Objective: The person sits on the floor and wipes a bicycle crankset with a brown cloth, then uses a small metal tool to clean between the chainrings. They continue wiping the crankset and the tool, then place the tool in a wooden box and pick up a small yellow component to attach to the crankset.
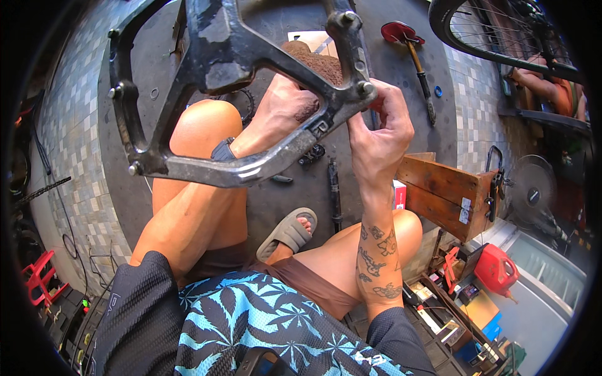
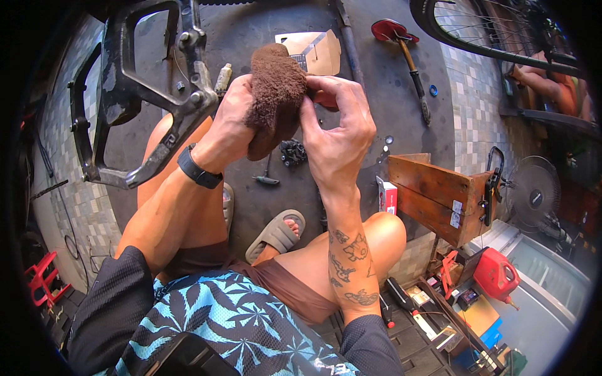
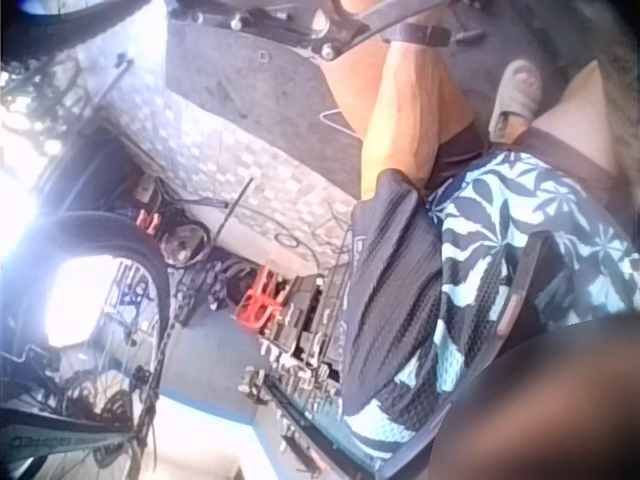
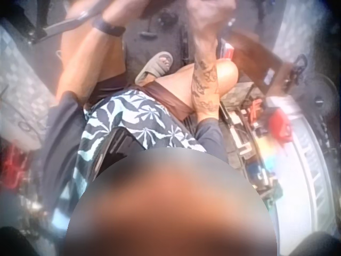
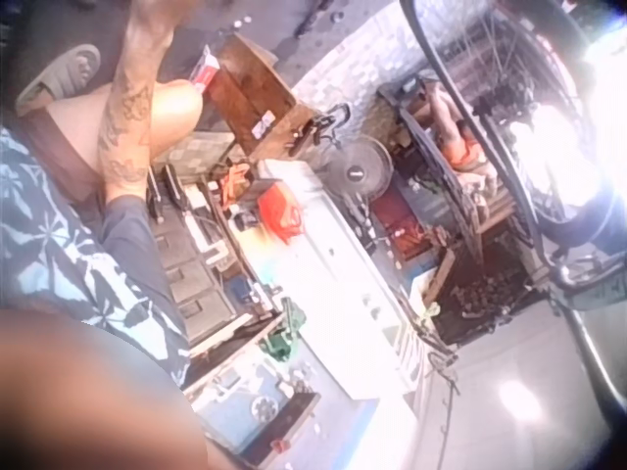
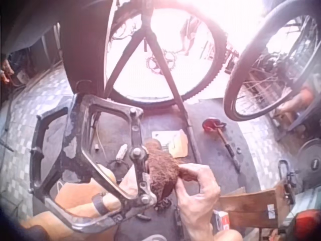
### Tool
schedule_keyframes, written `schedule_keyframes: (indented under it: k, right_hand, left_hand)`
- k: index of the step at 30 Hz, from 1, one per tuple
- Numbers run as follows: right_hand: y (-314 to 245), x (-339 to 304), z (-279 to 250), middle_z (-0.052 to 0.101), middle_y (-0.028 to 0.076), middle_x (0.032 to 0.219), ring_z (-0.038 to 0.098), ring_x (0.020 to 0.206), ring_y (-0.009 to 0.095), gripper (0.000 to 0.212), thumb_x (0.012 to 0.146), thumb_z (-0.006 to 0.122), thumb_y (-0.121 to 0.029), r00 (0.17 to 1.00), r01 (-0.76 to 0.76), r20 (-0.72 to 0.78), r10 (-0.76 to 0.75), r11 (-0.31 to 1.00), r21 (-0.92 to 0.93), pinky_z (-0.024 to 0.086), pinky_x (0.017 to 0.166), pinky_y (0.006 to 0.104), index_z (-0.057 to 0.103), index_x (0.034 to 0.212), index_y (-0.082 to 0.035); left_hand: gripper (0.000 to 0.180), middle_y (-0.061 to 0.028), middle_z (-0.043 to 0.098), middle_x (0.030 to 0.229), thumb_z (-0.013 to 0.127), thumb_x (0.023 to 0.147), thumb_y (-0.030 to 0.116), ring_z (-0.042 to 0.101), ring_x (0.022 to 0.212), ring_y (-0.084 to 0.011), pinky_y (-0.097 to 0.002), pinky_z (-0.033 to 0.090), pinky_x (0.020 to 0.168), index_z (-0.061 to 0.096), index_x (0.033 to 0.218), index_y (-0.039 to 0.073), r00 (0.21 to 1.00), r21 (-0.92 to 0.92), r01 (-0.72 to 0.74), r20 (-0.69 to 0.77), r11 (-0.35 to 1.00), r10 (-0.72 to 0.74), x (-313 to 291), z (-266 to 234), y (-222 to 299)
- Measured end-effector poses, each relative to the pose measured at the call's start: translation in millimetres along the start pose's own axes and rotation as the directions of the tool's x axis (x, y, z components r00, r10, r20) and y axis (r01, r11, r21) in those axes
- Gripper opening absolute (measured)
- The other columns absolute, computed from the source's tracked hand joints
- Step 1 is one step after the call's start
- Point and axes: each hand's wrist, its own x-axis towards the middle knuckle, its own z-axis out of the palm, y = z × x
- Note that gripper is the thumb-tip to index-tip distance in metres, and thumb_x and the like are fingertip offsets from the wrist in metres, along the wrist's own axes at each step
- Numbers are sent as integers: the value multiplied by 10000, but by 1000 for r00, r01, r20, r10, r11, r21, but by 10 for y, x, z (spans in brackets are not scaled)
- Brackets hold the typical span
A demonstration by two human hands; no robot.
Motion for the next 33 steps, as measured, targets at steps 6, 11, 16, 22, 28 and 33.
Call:
schedule_keyframes:
  k: [6,11,16,22,28,33]
  right_hand:
    - [76,19,57,756,112,1067,737,927,179,195,850,751,62,994,-46,-85,62,983,179,592,828,297,738,1038,8]
    - [102,-36,139,760,110,1063,744,949,197,198,841,750,76,992,82,-98,-80,997,16,601,842,313,736,1025,6]
    - [149,-57,300,760,121,1088,747,949,205,208,830,760,82,974,169,-166,-156,983,65,606,850,320,736,1022,4]
    - [124,-136,300,754,121,1125,730,980,182,186,867,760,62,988,56,-151,-19,968,243,590,871,307,738,1042,4]
    - [127,-135,230,733,96,1145,697,1011,145,188,900,726,68,965,-163,-129,227,911,379,561,899,282,729,1073,-5]
    - [115,-143,222,731,100,1136,708,1015,160,185,902,719,73,988,-108,-83,130,966,235,598,853,297,724,1070,-5]
  left_hand:
    - [329,-113,736,1147,580,1065,237,728,966,-175,-323,613,858,658,1254,-21,990,-369,131,-2,920,-142,-50,41,2]
    - [316,-110,727,1167,545,1075,234,725,1003,-182,-337,613,886,650,1258,-2,980,-452,156,-38,878,-194,-74,127,-39]
    - [300,-96,725,1140,542,1077,235,718,999,-180,-336,610,887,648,1259,22,966,-545,115,-134,830,-222,-96,166,-36]
    - [332,-93,725,1144,563,1077,292,716,1014,-185,-353,609,902,651,1262,30,985,-547,141,-6,825,-172,-96,23,-88]
    - [376,-92,723,1190,562,1079,339,714,1061,-195,-367,611,928,647,1274,29,964,-649,251,105,719,-243,-136,45,-72]
    - [288,-95,722,1143,592,1070,206,716,986,-173,-324,613,865,638,1273,6,980,-478,162,-26,863,-198,-73,129,10]
